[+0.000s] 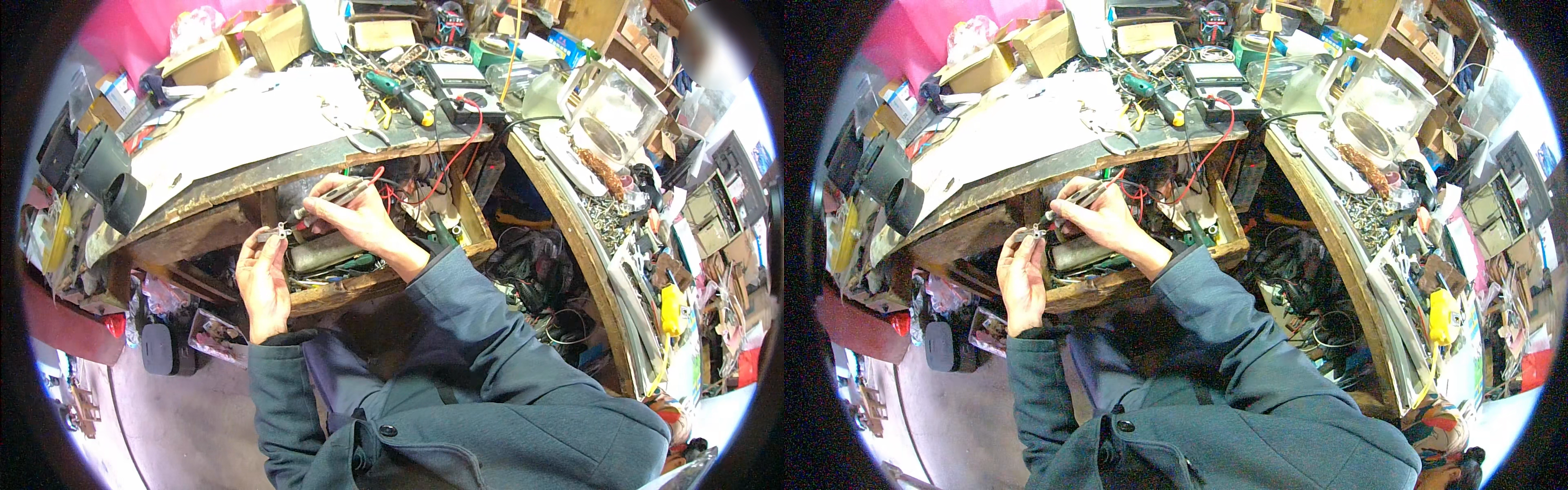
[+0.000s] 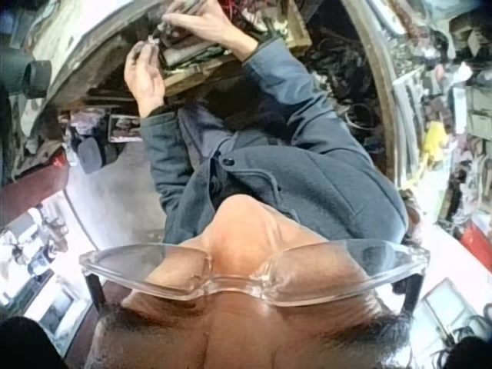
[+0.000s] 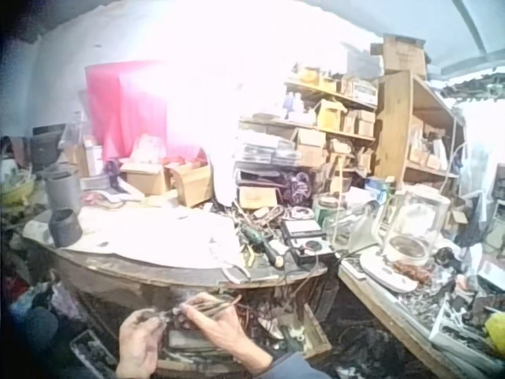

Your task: The person uses a soldering iron and pliers to work on a small electronic component with red and black wires. They repeatedly heat and adjust the component while seated at a cluttered workbench.

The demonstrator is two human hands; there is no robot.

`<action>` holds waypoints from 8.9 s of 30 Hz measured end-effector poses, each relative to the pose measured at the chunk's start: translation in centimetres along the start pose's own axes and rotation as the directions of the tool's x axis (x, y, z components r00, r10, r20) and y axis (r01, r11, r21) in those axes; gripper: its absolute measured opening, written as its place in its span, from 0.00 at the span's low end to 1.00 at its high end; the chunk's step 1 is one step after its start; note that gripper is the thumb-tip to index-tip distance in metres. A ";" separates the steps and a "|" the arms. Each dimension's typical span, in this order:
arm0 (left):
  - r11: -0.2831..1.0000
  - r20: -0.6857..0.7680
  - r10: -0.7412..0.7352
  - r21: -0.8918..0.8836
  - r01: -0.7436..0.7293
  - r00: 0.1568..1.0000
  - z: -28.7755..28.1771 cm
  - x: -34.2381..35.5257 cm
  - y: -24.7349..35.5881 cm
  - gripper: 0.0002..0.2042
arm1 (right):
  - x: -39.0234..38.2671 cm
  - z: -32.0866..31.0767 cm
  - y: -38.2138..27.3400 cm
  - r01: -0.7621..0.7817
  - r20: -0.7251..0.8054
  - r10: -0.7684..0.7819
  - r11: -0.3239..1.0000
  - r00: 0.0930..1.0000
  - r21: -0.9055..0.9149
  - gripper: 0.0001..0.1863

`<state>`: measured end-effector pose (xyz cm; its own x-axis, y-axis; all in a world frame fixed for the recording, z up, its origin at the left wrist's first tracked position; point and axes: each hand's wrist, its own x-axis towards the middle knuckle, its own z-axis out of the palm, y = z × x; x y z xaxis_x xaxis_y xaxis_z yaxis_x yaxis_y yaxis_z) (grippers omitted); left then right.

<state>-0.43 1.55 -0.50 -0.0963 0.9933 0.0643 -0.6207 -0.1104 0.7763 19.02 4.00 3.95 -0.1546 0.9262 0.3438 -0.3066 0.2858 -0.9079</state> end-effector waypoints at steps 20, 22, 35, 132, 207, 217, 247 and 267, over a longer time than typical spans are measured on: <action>0.990 -0.091 0.074 0.124 -0.063 0.993 1.4 -0.4 -0.4 0.13 | -0.5 0.2 -0.3 0.139 0.100 -0.115 0.947 0.988 -0.289 0.05; 0.961 -0.069 0.163 0.235 -0.143 0.984 1.5 -0.5 -0.8 0.13 | -0.5 0.1 0.3 0.132 0.093 -0.110 0.954 0.990 -0.270 0.06; 0.903 -0.002 0.210 0.385 -0.193 0.978 1.5 -0.8 -1.3 0.14 | 0.1 -0.1 0.5 -0.042 -0.036 0.040 0.997 0.999 -0.068 0.07; 0.962 -0.098 0.226 0.177 -0.206 0.969 1.8 -0.9 -0.9 0.09 | 1.4 -3.4 2.5 -0.102 -0.250 -0.050 0.824 0.967 -0.557 0.20; 0.902 0.002 0.339 0.284 -0.325 0.941 2.0 -1.5 -2.0 0.11 | 1.0 -6.3 -1.3 -0.187 0.349 0.350 0.886 0.869 -0.424 0.06; 0.897 0.114 0.240 0.353 -0.265 0.964 0.6 -2.2 -1.6 0.08 | -8.4 -0.6 -1.4 0.053 -0.008 -0.072 0.800 0.997 -0.598 0.08; 0.899 0.133 0.164 0.387 -0.203 0.978 1.0 -2.3 -1.3 0.08 | -9.4 0.3 1.7 0.236 0.035 -0.432 0.421 0.901 -0.876 0.10; 0.792 0.129 0.266 0.536 -0.293 0.955 1.4 -2.7 -1.3 0.12 | -9.8 0.2 0.7 0.180 0.027 -0.324 0.450 0.946 -0.874 0.14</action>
<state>1.68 -0.98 -0.82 -0.1570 0.9240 0.3486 -0.0467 -0.3595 0.9320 20.09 -4.93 0.00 -0.0724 0.7763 0.6262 0.6554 0.5102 -0.5568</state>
